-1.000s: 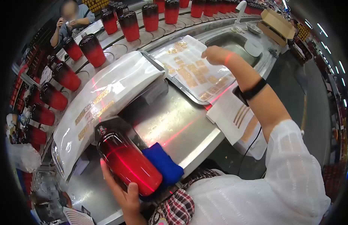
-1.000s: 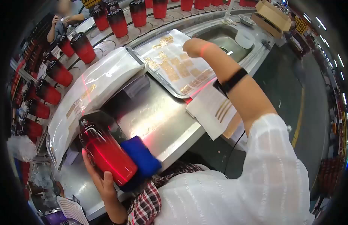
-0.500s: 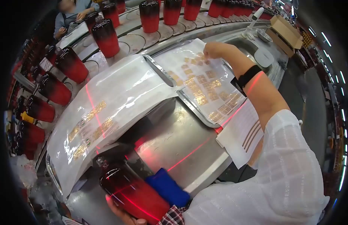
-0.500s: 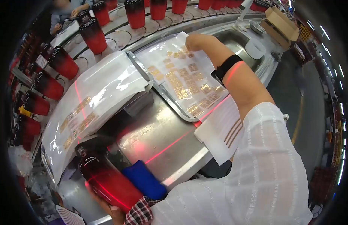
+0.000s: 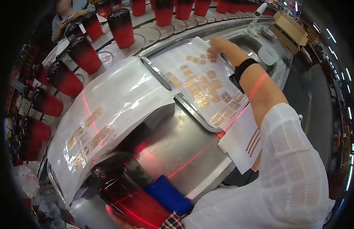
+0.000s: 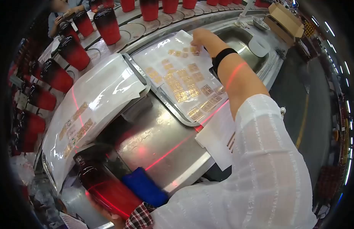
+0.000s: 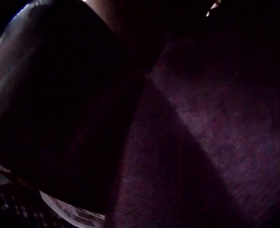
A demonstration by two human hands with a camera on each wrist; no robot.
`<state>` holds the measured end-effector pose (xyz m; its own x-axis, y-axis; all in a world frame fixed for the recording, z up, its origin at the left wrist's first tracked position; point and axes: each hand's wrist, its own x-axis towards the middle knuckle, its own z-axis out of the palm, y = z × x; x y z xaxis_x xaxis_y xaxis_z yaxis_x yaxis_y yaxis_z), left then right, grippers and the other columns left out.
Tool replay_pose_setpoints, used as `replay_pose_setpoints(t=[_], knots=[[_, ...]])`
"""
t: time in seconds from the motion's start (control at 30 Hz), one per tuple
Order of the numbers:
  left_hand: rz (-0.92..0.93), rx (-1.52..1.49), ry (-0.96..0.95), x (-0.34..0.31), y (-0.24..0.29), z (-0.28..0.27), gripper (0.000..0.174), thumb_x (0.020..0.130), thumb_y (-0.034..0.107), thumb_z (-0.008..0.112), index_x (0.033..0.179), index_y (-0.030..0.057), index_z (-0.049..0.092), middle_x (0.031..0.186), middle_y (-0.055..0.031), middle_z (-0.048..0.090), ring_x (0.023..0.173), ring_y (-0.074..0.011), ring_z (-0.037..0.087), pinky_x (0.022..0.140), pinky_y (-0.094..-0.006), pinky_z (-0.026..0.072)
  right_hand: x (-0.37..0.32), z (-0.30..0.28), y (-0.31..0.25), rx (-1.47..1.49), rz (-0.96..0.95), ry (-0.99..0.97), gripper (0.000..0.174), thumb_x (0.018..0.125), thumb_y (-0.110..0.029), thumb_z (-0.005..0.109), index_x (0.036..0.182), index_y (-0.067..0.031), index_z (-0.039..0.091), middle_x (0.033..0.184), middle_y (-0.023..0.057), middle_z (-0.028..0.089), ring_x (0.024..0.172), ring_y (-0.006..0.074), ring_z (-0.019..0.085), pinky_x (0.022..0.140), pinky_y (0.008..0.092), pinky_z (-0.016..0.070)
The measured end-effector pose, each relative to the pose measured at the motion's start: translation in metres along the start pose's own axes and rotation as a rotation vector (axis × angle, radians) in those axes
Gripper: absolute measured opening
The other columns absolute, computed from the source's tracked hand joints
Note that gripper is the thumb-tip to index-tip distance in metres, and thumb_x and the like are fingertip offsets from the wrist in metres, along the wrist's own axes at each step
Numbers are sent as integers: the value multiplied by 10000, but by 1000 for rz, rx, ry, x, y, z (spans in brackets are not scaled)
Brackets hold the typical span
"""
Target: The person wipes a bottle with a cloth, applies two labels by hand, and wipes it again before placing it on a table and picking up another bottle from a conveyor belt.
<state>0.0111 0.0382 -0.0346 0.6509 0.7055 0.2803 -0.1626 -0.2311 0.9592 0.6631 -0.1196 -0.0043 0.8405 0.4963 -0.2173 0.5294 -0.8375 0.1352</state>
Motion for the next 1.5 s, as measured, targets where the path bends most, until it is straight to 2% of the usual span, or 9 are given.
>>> replay_pose_setpoints(t=[0.27,0.47,0.57,0.63,0.8,1.0,1.23,1.37,1.5], knots=[[2,-38,34,-5,-8,-3,1145,719,642,754,1540,110,160,1541,-144,269,1368,-321,344,1114,-475,336,-21,4,4,-127,-268,647,203,816,-228,653,919,-66,718,767,128,676,739,336,663,753,443,543],[59,-98,-31,2,-7,0,1050,781,576,736,1536,121,165,1528,-138,289,1344,-310,378,1101,-475,358,-45,-63,-72,579,-247,200,295,801,-338,688,923,-70,704,814,144,701,769,292,679,714,446,532],[-58,-29,39,-1,3,13,1143,739,691,688,1546,102,132,1541,-142,267,1375,-310,351,1115,-468,344,-16,-40,-108,527,-250,167,258,822,-305,667,840,-49,696,791,159,676,644,314,616,675,409,522],[-117,-3,58,-2,4,12,1220,715,742,676,1549,61,104,1545,-168,252,1394,-318,326,1128,-455,313,42,14,-111,-19,-415,364,250,795,-301,667,823,-55,703,820,168,685,795,331,632,753,446,517],[-115,60,16,4,13,13,1289,716,720,700,1527,-48,57,1547,-225,221,1411,-330,283,1151,-472,242,31,17,-117,-23,-453,411,166,778,-207,658,787,-42,670,859,176,642,910,380,571,843,477,470],[-38,425,-361,-9,34,-10,1275,720,623,753,1488,-132,70,1474,-306,304,1364,-427,345,1155,-530,202,-108,-71,-144,410,-754,558,193,851,-185,694,852,-8,615,940,134,576,884,315,589,786,393,476],[418,1090,-340,-6,59,-8,1120,761,431,765,1481,-134,119,1357,-307,478,1203,-448,511,1117,-629,201,-259,-104,-189,529,-1042,587,186,895,-165,674,877,-21,556,944,102,557,847,277,572,767,358,462],[343,788,-196,-1,45,-3,1047,740,407,782,1460,-126,241,1396,-304,447,1215,-475,498,1098,-620,258,-320,-108,-205,673,-1061,425,176,874,-115,683,816,0,564,940,108,554,791,271,567,706,346,465],[317,797,-336,-3,39,-9,1120,747,365,796,1494,-107,107,1416,-326,417,1297,-479,429,1111,-526,296,-349,-96,-214,762,-1123,410,132,850,-61,669,813,-15,552,1027,110,570,827,221,549,707,312,446]])
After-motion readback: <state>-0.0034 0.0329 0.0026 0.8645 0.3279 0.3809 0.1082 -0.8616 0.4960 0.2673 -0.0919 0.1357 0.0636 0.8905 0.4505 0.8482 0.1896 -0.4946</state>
